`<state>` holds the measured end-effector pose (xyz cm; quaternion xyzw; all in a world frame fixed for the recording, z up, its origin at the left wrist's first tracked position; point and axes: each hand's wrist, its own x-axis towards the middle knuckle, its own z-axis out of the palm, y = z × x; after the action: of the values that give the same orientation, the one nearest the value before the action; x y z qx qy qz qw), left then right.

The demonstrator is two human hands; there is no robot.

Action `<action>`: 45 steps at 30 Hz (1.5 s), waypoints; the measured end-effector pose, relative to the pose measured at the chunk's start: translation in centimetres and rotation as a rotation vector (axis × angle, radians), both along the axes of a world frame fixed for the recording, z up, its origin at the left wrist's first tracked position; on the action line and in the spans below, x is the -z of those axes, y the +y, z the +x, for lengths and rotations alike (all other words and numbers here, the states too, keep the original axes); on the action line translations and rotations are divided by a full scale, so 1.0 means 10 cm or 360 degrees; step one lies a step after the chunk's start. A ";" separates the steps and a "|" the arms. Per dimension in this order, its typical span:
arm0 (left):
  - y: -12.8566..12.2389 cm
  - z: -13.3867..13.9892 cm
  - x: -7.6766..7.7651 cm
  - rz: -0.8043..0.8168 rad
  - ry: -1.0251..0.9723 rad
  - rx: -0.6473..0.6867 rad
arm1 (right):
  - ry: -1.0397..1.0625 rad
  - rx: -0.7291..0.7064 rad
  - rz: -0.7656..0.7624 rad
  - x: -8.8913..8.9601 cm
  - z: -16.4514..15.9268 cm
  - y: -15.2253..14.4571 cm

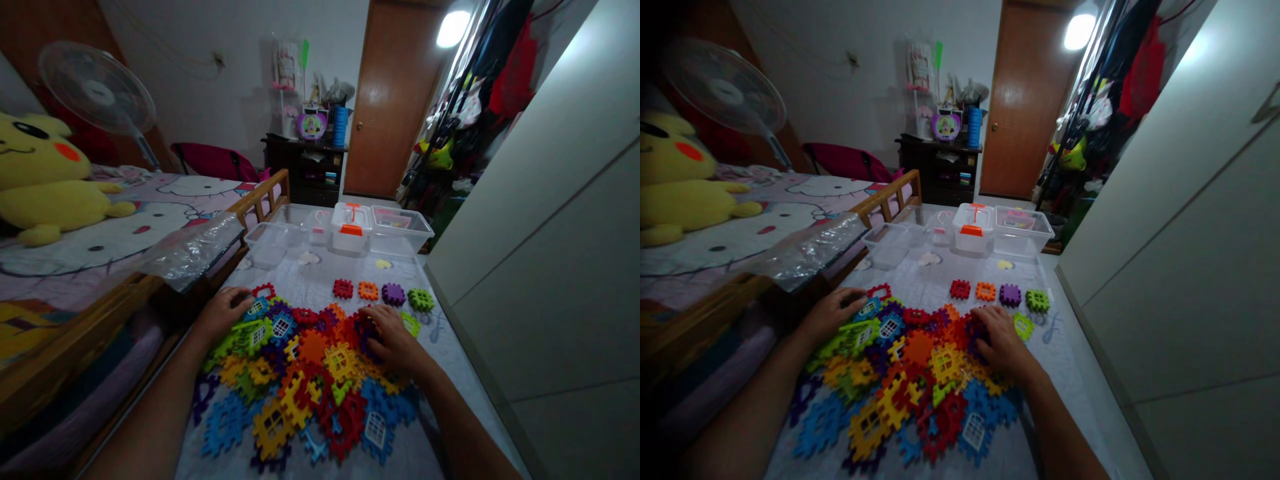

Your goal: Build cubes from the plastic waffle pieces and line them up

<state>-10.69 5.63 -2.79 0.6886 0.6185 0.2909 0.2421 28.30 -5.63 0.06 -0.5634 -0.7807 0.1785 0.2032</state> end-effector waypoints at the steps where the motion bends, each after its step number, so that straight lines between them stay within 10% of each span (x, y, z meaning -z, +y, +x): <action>1: 0.00 0.00 0.00 0.0005 -0.0001 -0.0007 | 0.0016 -0.0004 0.0019 0.01 -0.01 0.00; 24: -0.03 -0.01 0.02 0.0056 0.0026 0.0047 | 0.0496 -0.0031 0.0135 -0.12 -0.07 -0.04; 45: -0.04 0.00 0.00 0.0032 0.0018 0.0016 | -0.0101 0.0056 0.0172 -0.05 -0.06 -0.01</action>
<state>-10.73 5.23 -2.83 0.6957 0.6135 0.2920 0.2332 27.72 -5.74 0.59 -0.5706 -0.7852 0.1145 0.2115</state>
